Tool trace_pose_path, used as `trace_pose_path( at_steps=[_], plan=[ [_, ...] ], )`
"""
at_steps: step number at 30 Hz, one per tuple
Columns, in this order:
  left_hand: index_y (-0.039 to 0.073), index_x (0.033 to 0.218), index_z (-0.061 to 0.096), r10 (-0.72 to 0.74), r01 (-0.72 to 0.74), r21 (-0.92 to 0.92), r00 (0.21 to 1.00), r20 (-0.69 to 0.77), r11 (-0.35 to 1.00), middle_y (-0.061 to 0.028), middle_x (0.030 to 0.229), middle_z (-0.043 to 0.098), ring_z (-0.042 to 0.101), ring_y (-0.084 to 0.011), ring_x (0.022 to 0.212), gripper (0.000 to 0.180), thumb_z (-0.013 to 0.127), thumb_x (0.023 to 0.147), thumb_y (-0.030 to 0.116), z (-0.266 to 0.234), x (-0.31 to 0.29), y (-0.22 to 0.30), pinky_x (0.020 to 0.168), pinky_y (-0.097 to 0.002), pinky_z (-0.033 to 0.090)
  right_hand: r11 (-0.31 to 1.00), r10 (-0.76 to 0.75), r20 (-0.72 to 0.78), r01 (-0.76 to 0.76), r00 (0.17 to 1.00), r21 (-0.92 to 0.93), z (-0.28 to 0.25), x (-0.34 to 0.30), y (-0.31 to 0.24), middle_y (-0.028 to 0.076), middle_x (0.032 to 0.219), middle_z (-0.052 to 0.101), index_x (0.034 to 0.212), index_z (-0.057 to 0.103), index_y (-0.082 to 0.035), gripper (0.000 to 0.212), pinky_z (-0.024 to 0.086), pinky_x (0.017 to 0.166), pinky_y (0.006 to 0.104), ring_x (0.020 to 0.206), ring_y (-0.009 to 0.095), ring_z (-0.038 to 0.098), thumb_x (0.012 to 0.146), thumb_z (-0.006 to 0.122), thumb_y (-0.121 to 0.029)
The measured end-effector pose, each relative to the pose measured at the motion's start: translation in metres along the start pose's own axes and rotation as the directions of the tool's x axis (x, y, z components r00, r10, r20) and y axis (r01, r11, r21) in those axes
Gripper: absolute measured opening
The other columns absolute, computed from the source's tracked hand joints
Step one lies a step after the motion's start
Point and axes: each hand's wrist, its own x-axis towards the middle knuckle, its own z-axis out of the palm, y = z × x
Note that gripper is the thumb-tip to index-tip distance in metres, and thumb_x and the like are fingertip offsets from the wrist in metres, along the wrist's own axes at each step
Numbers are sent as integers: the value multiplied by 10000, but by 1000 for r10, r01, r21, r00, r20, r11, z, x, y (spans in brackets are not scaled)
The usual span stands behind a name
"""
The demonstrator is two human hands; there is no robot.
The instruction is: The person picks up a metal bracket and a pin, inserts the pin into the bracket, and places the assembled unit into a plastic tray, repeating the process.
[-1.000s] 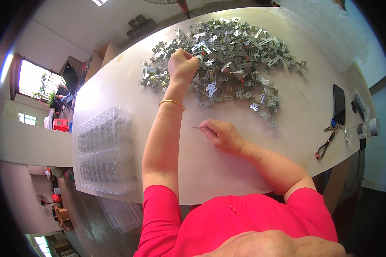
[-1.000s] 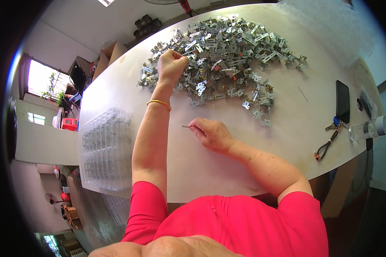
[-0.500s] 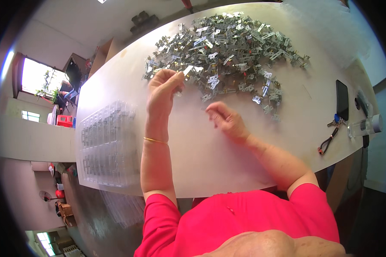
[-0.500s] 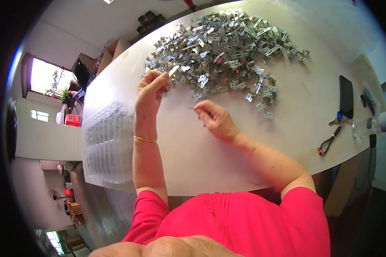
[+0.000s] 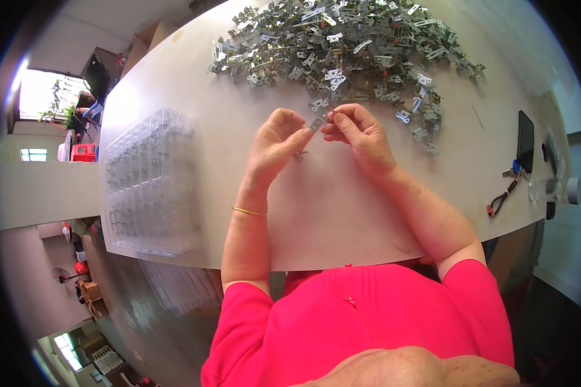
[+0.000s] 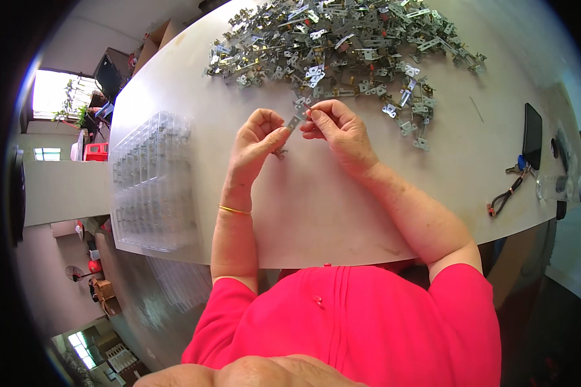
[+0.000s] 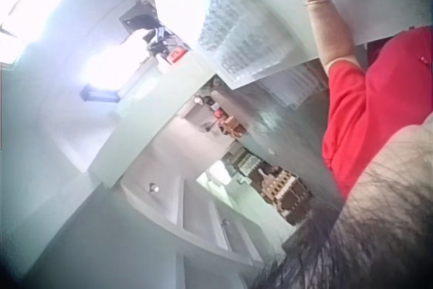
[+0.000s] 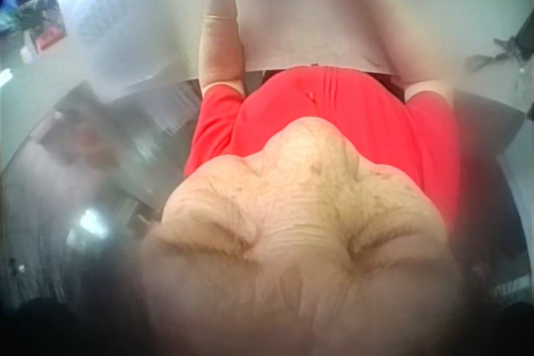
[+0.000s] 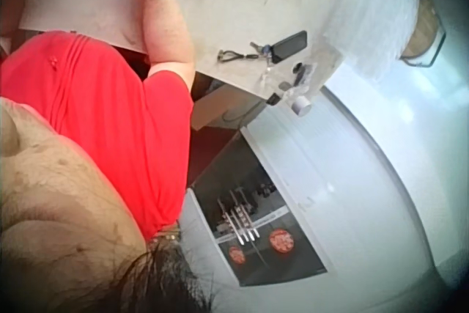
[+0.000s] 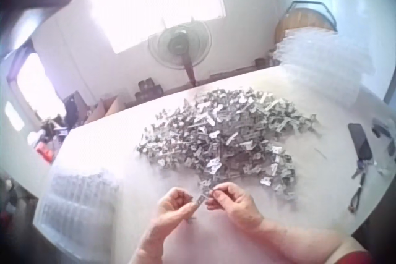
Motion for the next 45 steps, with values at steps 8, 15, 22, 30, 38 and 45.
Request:
trace_pose_path(
  at_steps=[8, 15, 22, 30, 38, 45],
  plan=[
    [-2, 1050, 611, 387, -320, 568, 922, 4, 758, 11, 843, 608, 551, -58, 721, 246, 744, 851, 55, 19, -11, -22, 667, -230, 480, 998, 12, -17, -13, 1000, -68, 4, -2, 0, 74, 1000, 677, 1097, 608, -3, 159, 583, 850, 295, 929, 149, 682, 1016, 559, -131],
    [2, 1052, 640, 28, -19, 54, 983, -182, 998, -11, 873, 622, 605, -86, 728, 171, 618, 974, 152, 16, -8, -20, 666, -237, 491, 988, -103, -11, 101, 995, -121, 6, -4, 2, 41, 924, 659, 1088, 627, -34, 143, 559, 749, 250, 815, 107, 645, 1010, 578, -143],
    [23, 1028, 655, -82, 66, -190, 993, -81, 980, 1, 838, 589, 569, -69, 604, 206, 580, 1005, 215, 6, -7, -21, 537, -194, 416, 947, 16, 30, -5, 999, -321, 14, -13, -8, -3, 749, 611, 1059, 634, -45, 127, 477, 567, 216, 634, 56, 558, 1013, 571, -145],
    [19, 978, 655, 10, -3, 40, 984, -178, 999, 4, 810, 587, 512, -44, 560, 187, 641, 974, 205, 3, -4, -28, 494, -195, 400, 928, 42, 28, -29, 999, -371, 14, -13, -9, 2, 759, 627, 1061, 632, -44, 118, 490, 573, 216, 652, 54, 574, 1000, 585, -132],
    [21, 930, 658, 229, -138, 343, 944, -238, 929, 60, 716, 556, 472, -6, 596, 110, 669, 946, 129, 4, -3, -35, 519, -184, 375, 895, 4, 21, 6, 1000, -447, 16, -14, -9, 16, 763, 634, 1172, 572, -50, 201, 501, 582, 225, 663, 58, 583, 986, 602, -119],
    [-5, 886, 655, 439, -317, 517, 889, -131, 795, 27, 763, 585, 492, -18, 640, 78, 686, 913, 62, 7, -3, -35, 556, -202, 411, 905, -18, 52, 38, 998, -424, 15, -13, -4, 0, 763, 627, 1155, 583, -54, 185, 491, 590, 224, 679, 56, 579, 985, 607, -126]
  ],
)
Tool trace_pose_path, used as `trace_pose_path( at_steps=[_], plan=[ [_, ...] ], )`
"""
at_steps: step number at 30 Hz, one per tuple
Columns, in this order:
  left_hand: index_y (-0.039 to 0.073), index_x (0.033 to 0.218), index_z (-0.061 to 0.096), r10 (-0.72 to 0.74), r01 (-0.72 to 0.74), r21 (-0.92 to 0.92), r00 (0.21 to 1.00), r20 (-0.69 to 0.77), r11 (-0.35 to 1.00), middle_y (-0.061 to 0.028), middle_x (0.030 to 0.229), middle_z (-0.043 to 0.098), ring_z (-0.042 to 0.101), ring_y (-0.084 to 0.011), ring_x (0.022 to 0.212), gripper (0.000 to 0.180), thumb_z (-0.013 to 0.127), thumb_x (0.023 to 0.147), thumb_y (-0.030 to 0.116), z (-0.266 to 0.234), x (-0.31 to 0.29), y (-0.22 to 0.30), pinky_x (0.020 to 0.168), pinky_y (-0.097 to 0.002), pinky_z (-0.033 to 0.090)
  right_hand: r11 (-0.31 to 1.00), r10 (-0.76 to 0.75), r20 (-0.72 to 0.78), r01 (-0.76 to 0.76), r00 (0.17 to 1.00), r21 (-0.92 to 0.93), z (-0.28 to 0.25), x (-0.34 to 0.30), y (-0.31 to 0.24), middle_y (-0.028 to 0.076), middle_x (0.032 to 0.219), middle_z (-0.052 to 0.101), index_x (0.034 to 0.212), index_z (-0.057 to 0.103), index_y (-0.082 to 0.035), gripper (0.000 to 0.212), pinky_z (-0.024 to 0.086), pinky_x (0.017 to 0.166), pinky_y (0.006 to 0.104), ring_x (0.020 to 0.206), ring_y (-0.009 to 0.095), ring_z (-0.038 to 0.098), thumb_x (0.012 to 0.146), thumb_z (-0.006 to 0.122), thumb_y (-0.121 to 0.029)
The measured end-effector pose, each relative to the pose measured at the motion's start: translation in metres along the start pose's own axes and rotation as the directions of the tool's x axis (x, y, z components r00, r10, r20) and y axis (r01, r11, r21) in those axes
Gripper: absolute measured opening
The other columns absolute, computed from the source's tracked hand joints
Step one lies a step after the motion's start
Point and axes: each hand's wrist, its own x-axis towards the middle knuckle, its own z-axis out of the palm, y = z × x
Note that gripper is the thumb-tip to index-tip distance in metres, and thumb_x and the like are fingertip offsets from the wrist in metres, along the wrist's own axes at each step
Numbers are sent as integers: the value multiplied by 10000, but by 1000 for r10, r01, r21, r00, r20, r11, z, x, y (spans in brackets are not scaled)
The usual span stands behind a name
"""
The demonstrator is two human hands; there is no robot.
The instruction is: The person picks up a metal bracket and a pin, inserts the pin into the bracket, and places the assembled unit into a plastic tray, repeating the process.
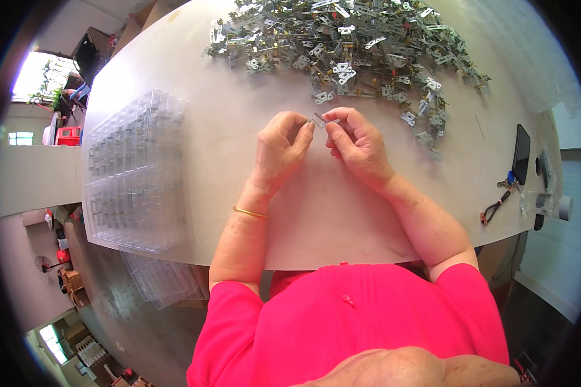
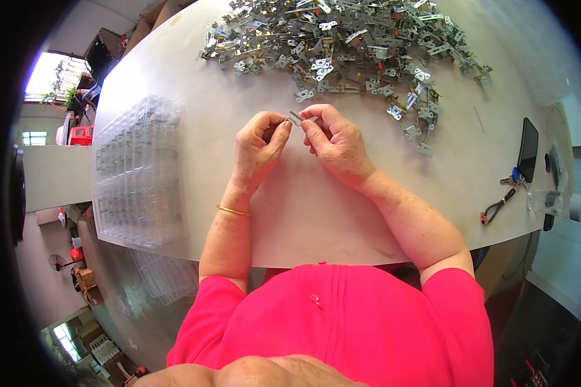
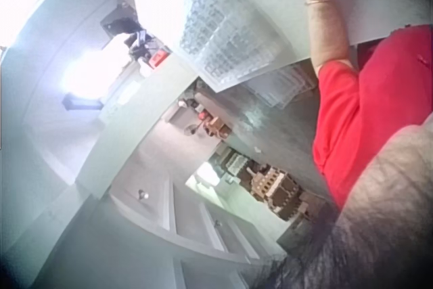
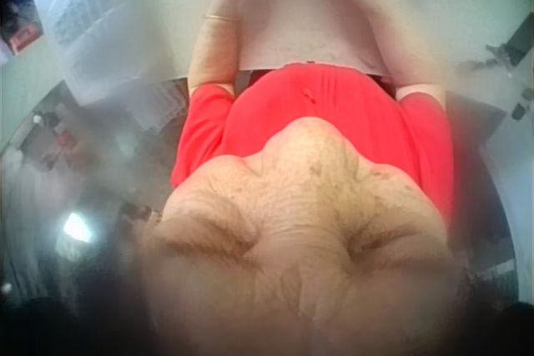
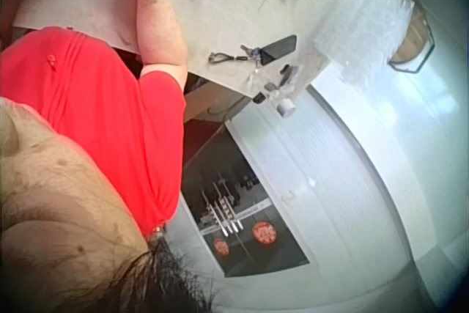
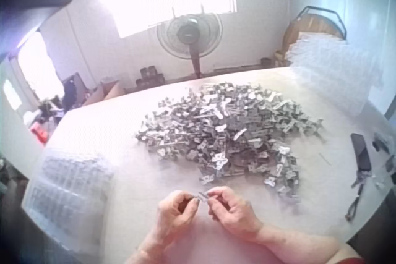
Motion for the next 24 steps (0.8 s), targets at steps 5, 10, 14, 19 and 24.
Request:
trace_pose_path(
  at_steps=[5, 10, 14, 19, 24],
  plan=[
    [-2, 886, 657, 38, -38, 17, 999, -4, 999, -1, 771, 584, 510, -41, 635, 65, 699, 894, 48, 0, -1, 4, 557, -221, 428, 999, -24, -33, 23, 999, -30, 0, -1, 4, -8, 759, 625, 1083, 621, -46, 135, 473, 596, 212, 656, 55, 559, 976, 625, -129],
    [12, 874, 656, 120, -121, 92, 993, 13, 988, -42, 751, 578, 515, -81, 601, 66, 714, 867, 43, 3, -2, 9, 544, -246, 432, 916, -322, -94, 285, 942, -281, -1, 1, 13, -29, 903, 565, 1027, 650, -64, 93, 445, 636, 193, 726, 40, 524, 937, 671, -76],
    [16, 876, 654, 170, -178, 45, 976, 138, 983, -49, 747, 584, 503, -93, 575, 82, 716, 868, 70, 4, -4, 10, 520, -256, 420, 955, -275, -132, 255, 952, -149, -4, 4, 18, -27, 965, 527, 1034, 653, -76, 101, 437, 651, 185, 776, 29, 514, 937, 681, -82],
    [21, 913, 669, -325, 411, -360, 905, 276, 838, -11, 760, 603, 483, -56, 533, 122, 670, 930, 141, -1, -1, 13, 480, -211, 380, 981, -44, -160, 72, 986, 179, -7, 4, 5, -45, 804, 567, 1031, 650, -82, 86, 407, 578, 188, 652, 11, 485, 980, 643, -151],
    [13, 950, 671, -407, 492, -570, 869, 280, 658, -23, 763, 598, 484, -44, 509, 215, 643, 957, 225, -12, 5, 1, 461, -199, 346, 997, -71, -118, 73, 990, 15, -6, 4, 8, -55, 700, 552, 1039, 647, -75, 107, 386, 542, 200, 614, 16, 467, 984, 639, -166]
  ],
)
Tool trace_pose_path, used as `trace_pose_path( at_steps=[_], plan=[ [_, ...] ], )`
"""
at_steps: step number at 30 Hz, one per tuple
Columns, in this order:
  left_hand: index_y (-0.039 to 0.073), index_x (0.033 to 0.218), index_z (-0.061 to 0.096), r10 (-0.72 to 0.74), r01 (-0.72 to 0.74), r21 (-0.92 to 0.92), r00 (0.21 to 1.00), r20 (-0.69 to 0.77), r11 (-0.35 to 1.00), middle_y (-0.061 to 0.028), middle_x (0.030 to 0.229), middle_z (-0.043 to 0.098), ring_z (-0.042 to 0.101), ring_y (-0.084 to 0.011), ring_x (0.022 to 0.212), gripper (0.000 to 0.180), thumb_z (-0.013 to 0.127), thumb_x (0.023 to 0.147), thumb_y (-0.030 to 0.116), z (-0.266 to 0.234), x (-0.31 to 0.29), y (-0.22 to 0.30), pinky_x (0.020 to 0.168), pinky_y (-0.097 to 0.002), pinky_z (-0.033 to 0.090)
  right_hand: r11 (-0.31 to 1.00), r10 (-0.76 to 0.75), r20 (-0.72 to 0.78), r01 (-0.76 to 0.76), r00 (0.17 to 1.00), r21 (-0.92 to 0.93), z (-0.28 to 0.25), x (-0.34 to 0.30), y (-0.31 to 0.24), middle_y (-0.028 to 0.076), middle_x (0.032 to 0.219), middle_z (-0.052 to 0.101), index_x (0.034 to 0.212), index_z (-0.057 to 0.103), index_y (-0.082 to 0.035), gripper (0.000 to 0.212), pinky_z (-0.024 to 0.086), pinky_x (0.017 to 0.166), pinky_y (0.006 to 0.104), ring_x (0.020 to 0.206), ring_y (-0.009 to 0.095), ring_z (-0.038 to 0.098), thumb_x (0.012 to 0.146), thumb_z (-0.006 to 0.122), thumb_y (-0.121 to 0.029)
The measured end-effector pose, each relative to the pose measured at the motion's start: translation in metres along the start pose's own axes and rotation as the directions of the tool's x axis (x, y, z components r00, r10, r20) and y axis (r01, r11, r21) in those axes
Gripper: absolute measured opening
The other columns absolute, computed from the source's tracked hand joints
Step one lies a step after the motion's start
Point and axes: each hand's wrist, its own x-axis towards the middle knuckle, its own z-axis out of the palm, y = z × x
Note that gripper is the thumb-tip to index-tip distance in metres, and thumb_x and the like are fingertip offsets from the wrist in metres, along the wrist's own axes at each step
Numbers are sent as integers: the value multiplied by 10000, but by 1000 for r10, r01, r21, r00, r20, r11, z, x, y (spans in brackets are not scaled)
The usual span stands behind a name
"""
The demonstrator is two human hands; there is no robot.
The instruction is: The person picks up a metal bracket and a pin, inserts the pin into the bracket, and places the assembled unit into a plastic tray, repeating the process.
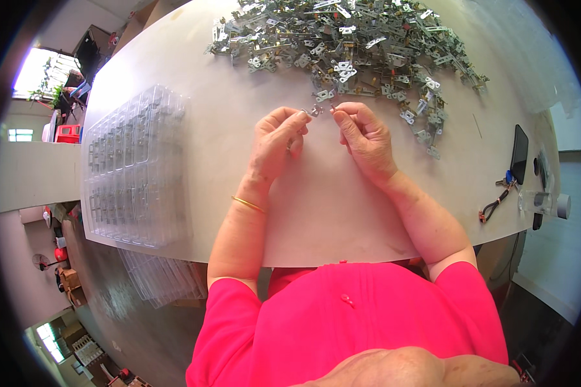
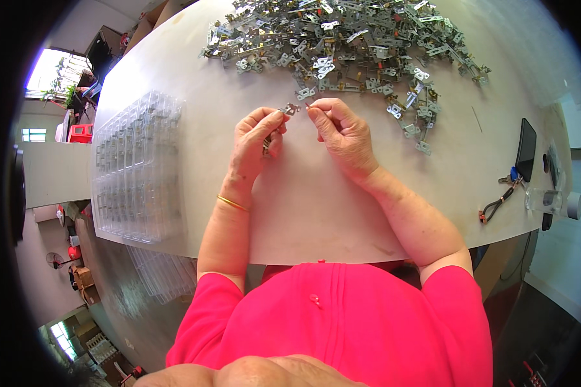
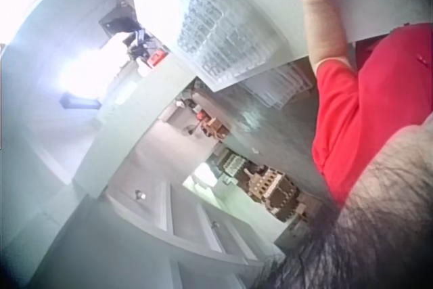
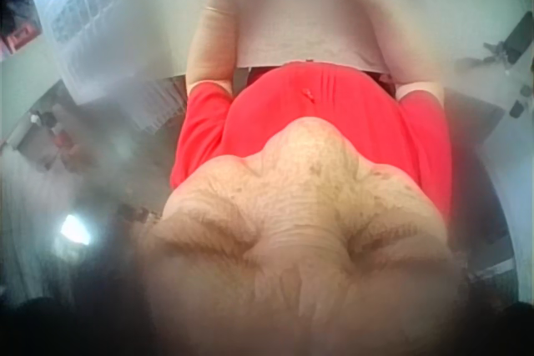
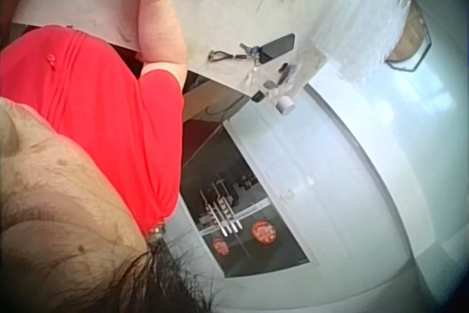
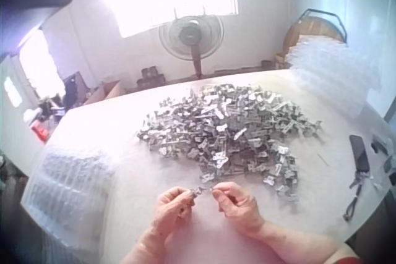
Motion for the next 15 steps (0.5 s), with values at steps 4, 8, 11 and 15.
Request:
trace_pose_path(
  at_steps=[4, 8, 11, 15],
  plan=[
    [10, 952, 666, -9, 9, -56, 1000, 3, 998, -26, 764, 591, 486, -53, 513, 241, 648, 950, 250, -2, 1, -2, 475, -201, 336, 981, -85, 42, 91, 996, -174, 1, 0, 2, -41, 703, 558, 1049, 657, -67, 106, 392, 544, 218, 625, 33, 469, 970, 650, -138],
    [9, 949, 664, -6, 6, -59, 1000, 0, 998, -27, 777, 597, 487, -52, 517, 225, 651, 951, 234, -1, 1, -1, 480, -201, 350, 972, -92, 48, 100, 995, -211, 2, -2, -1, -34, 716, 574, 1043, 663, -56, 96, 406, 556, 226, 634, 40, 476, 962, 648, -106],
    [8, 963, 663, 56, -56, -24, 998, -6, 998, -27, 781, 607, 482, -49, 489, 181, 633, 970, 187, -1, 1, -3, 438, -198, 349, 969, -69, 44, 78, 997, -233, 2, -2, -2, -27, 723, 584, 1037, 663, -48, 94, 417, 562, 232, 640, 43, 484, 959, 649, -98],
    [9, 954, 658, 121, -119, 78, 992, -18, 990, -19, 787, 609, 482, -41, 512, 147, 646, 963, 156, 0, 1, -4, 458, -192, 351, 965, -74, 41, 82, 996, -250, 1, -2, -1, -17, 721, 592, 1041, 662, -48, 97, 426, 566, 234, 635, 47, 494, 959, 646, -98]
  ],
)
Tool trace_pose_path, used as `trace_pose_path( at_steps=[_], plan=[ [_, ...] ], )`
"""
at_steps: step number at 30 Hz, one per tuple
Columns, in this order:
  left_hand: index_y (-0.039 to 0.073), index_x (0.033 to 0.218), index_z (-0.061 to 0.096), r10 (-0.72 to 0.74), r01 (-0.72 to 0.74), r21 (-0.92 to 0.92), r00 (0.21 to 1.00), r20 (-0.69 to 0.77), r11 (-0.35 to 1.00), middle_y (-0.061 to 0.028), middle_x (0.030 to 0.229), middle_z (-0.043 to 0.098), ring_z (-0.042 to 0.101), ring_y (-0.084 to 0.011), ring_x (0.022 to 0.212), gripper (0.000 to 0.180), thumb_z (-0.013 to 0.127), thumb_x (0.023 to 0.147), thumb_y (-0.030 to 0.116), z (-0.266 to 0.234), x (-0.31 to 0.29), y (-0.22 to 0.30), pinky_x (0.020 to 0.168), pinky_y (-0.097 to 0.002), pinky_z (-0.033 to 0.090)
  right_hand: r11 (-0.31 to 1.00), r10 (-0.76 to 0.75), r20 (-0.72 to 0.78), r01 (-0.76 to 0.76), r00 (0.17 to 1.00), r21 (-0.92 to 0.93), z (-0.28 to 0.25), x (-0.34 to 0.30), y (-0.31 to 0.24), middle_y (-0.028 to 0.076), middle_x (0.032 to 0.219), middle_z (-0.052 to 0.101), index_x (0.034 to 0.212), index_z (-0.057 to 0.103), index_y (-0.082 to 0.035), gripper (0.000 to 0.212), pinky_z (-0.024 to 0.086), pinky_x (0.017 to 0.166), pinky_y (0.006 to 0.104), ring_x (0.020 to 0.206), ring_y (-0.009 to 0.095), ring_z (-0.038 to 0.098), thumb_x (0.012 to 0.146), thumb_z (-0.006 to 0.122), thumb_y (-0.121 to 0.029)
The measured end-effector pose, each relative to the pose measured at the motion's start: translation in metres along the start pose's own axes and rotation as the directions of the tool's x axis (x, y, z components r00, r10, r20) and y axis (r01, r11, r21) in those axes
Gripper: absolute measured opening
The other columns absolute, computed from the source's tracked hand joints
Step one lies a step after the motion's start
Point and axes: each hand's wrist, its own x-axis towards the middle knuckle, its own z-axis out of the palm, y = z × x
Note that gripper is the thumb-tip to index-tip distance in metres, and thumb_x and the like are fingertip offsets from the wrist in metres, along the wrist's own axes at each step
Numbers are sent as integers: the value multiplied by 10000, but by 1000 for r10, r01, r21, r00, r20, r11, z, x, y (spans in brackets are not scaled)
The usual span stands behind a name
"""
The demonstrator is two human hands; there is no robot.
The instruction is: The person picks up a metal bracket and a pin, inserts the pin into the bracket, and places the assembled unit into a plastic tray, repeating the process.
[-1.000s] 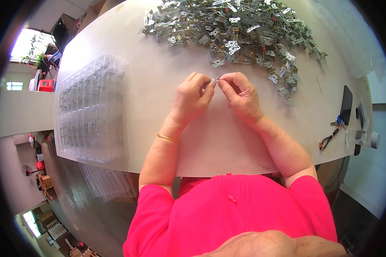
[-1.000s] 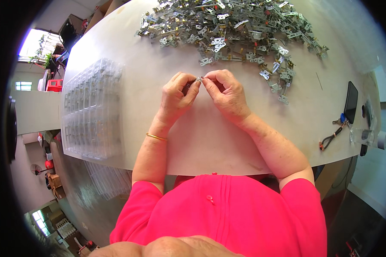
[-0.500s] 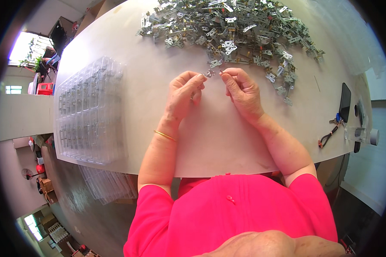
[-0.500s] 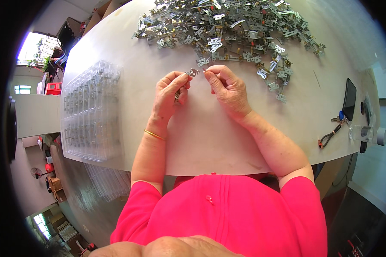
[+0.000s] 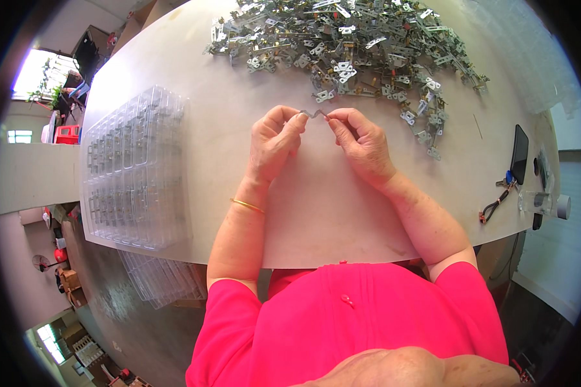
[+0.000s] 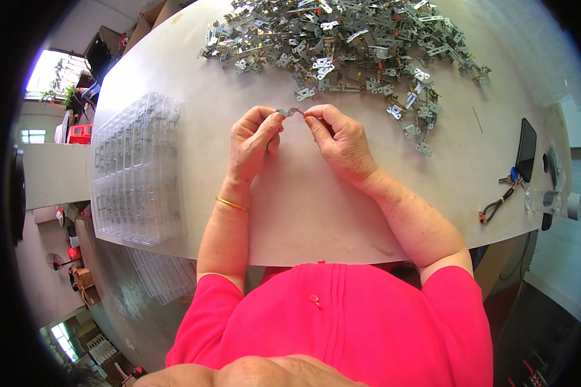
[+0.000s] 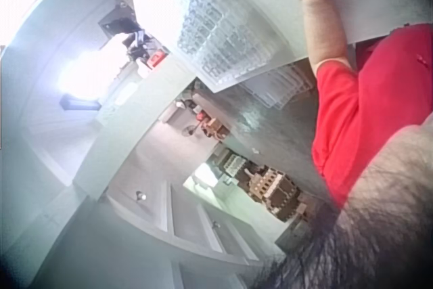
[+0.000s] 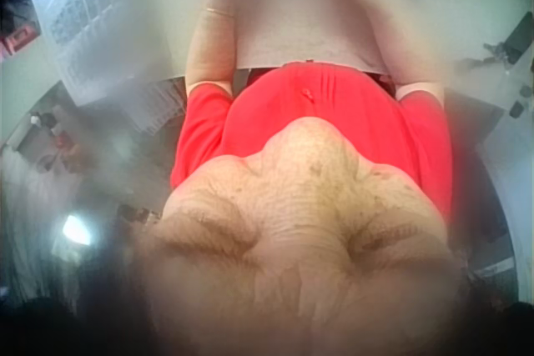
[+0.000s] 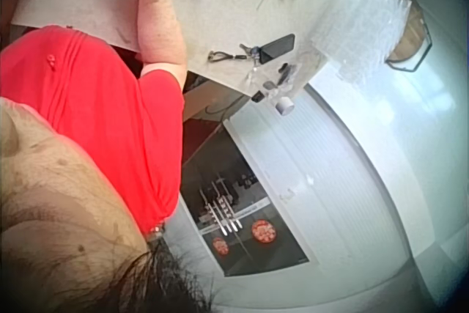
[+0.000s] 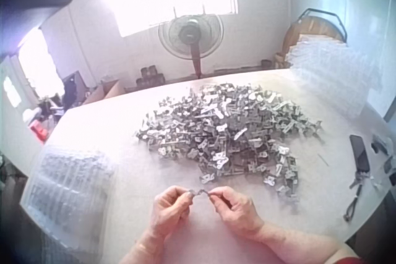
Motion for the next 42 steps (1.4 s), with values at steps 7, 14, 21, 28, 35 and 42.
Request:
trace_pose_path(
  at_steps=[7, 14, 21, 28, 35, 42],
  plan=[
    [28, 927, 655, 162, -177, 319, 984, 76, 931, 65, 664, 538, 442, -11, 536, 104, 652, 957, 127, 2, -3, -6, 472, -192, 338, 973, 204, 129, -215, 970, 81, -3, 0, -16, 17, 809, 644, 1152, 617, -69, 165, 514, 611, 248, 672, 83, 593, 1008, 546, -107],
    [25, 906, 648, 125, -165, 357, 983, 133, 920, 79, 654, 525, 435, -2, 550, 98, 665, 945, 114, 0, -4, 2, 482, -188, 323, 850, 247, 282, -347, 927, 396, -12, 6, -6, 42, 903, 647, 1136, 607, -5, 198, 552, 696, 273, 773, 111, 632, 1016, 529, -142],
    [10, 885, 668, 15, -109, 299, 954, 299, 948, 38, 737, 615, 505, -21, 662, 175, 709, 910, 178, 2, -8, 3, 581, -213, 417, 907, 177, 273, -264, 946, 328, -15, 9, 2, 43, 954, 655, 1038, 632, -23, 153, 515, 821, 270, 885, 111, 618, 1012, 555, -153],
    [24, 903, 672, -193, 182, 79, 967, 168, 980, -17, 736, 616, 496, -51, 484, 192, 679, 940, 212, -3, -1, 6, 435, -189, 341, 882, -78, 96, 24, 992, 471, -12, 6, -3, 39, 1111, 622, 1016, 623, -41, 64, 471, 926, 272, 1011, 114, 582, 992, 582, -84],
    [11, 944, 671, -232, 228, 40, 952, 198, 973, -45, 772, 640, 558, -88, 490, 278, 613, 977, 281, -7, 2, 6, 442, -200, 403, 957, -248, 197, 208, 949, 201, -8, 3, 5, 55, 1128, 611, 1035, 611, -22, 74, 492, 884, 263, 985, 118, 598, 962, 613, -32],
    [-110, 1287, 506, -119, 221, -364, 952, 283, 905, -204, 1110, 679, 717, -280, 878, 525, 388, 1035, 335, -12, 6, -1, 841, -391, 576, 786, 64, 115, -121, 991, 606, -8, 6, -2, 38, 1036, 654, 1060, 625, -41, 95, 533, 893, 295, 960, 125, 624, 1004, 575, -98]
  ],
)
